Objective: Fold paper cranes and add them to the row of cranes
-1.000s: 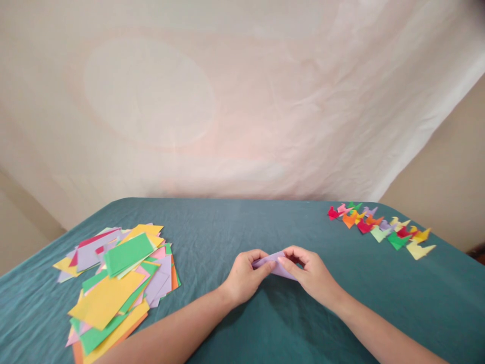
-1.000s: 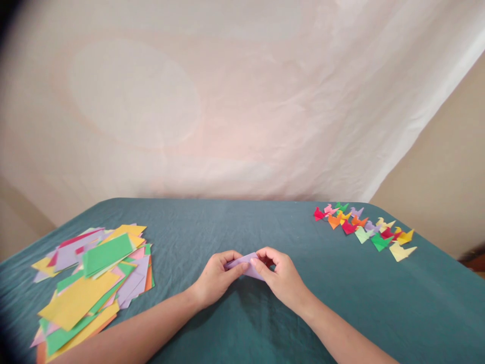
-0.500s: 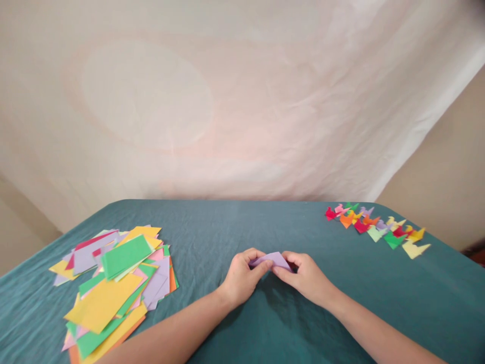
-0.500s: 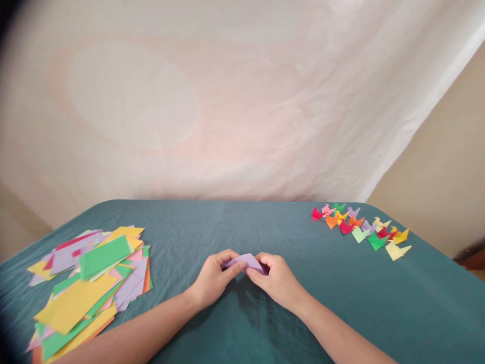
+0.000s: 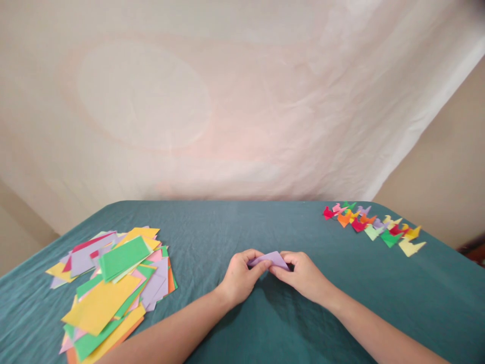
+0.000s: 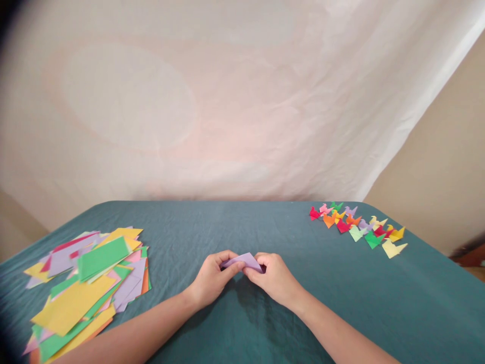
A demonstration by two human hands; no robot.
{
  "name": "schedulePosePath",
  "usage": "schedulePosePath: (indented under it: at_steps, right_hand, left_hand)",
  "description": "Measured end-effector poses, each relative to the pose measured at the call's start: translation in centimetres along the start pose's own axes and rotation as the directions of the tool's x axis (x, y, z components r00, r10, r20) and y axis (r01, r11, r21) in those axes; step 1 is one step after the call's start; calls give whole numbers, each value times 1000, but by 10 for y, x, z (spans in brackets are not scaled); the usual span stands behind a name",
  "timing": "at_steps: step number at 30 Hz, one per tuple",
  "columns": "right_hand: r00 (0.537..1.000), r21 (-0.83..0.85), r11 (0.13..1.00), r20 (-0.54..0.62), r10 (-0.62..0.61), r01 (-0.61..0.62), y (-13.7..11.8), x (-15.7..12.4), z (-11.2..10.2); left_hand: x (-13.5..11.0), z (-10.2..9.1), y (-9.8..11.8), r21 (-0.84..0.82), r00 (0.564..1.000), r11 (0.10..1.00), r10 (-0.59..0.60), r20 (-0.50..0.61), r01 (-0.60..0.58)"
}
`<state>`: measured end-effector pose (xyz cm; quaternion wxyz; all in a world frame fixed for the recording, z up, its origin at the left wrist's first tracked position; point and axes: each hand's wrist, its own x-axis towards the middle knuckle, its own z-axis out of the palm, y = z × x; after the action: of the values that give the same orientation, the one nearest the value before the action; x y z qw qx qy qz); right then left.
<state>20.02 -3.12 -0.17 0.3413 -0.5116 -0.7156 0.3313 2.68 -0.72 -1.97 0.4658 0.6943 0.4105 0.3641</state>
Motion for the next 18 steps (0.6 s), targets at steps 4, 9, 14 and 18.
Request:
schedulePosePath:
  at_steps: [4, 9, 14, 18]
  right_hand:
    - [1000, -6, 1000, 14, -12, 13, 0, 0, -1]
    - [999, -10, 1000, 20, -28, 28, 4, 1, 0]
    - [1000, -7, 1000, 28, -14, 14, 7, 2, 1]
    - [1000, -9, 1000, 28, -7, 7, 7, 1, 1]
  left_hand:
    - [0, 0, 0, 6, 1000, 1000, 1, 0, -1]
    - [0, 0, 1, -3, 1000, 1000, -5, 6, 5]
    - [1, 0, 1, -4, 1000, 1000, -11, 1, 11]
    - [1, 0, 0, -2, 1000, 1000, -9, 1, 9]
